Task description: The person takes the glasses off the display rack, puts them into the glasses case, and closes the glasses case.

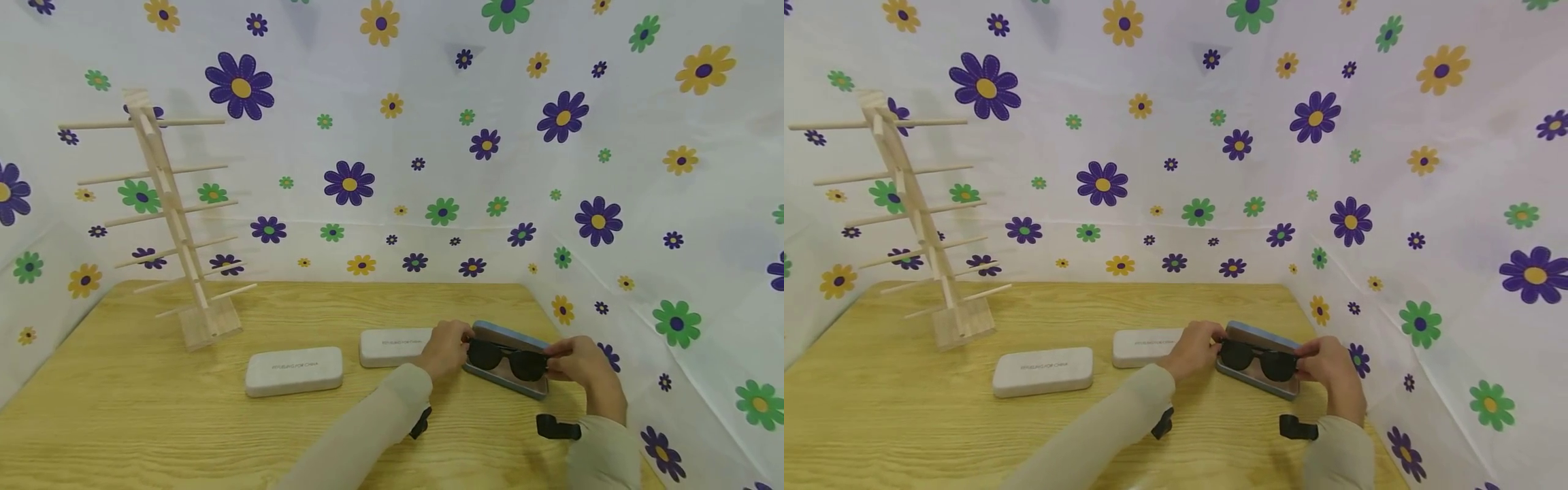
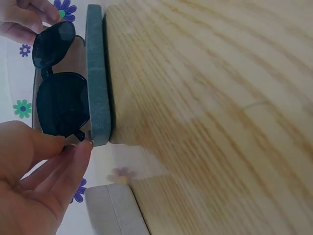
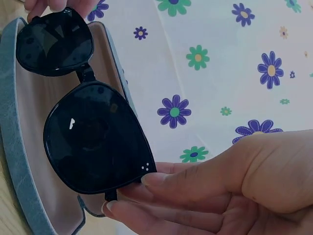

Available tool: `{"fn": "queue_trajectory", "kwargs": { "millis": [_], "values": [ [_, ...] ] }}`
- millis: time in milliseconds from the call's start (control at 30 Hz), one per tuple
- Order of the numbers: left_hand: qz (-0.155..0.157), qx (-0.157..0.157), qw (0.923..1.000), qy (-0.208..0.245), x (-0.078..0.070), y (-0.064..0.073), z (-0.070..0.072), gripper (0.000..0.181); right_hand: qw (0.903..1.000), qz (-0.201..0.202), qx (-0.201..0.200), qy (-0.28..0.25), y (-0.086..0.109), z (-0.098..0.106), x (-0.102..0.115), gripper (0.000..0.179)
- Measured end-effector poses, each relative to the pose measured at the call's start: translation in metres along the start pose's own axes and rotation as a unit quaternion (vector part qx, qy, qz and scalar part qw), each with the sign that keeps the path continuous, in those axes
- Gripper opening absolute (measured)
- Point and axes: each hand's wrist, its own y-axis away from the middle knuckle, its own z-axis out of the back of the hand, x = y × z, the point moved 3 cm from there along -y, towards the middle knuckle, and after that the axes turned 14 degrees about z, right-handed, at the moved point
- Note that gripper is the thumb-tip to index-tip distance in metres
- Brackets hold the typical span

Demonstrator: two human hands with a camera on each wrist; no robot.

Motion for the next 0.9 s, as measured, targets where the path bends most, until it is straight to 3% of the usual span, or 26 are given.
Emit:
{"fn": "queue_trajectory", "kwargs": {
  "millis": [500, 700, 900],
  "values": [
    [-0.015, -0.005, 0.9994, -0.030, -0.002, -0.001, -0.010, 0.022, 0.9983, -0.023, 0.026, 0.047, -0.002, -0.004, -0.015, 0.033],
    [0.004, 0.017, 0.9994, -0.030, -0.002, -0.001, -0.014, 0.031, 0.9984, -0.014, 0.040, 0.038, -0.002, -0.006, -0.020, 0.034],
    [-0.009, 0.029, 0.9964, -0.079, -0.005, -0.004, -0.016, 0.038, 0.9979, -0.014, 0.055, 0.030, -0.003, -0.009, -0.020, 0.038]
  ]
}}
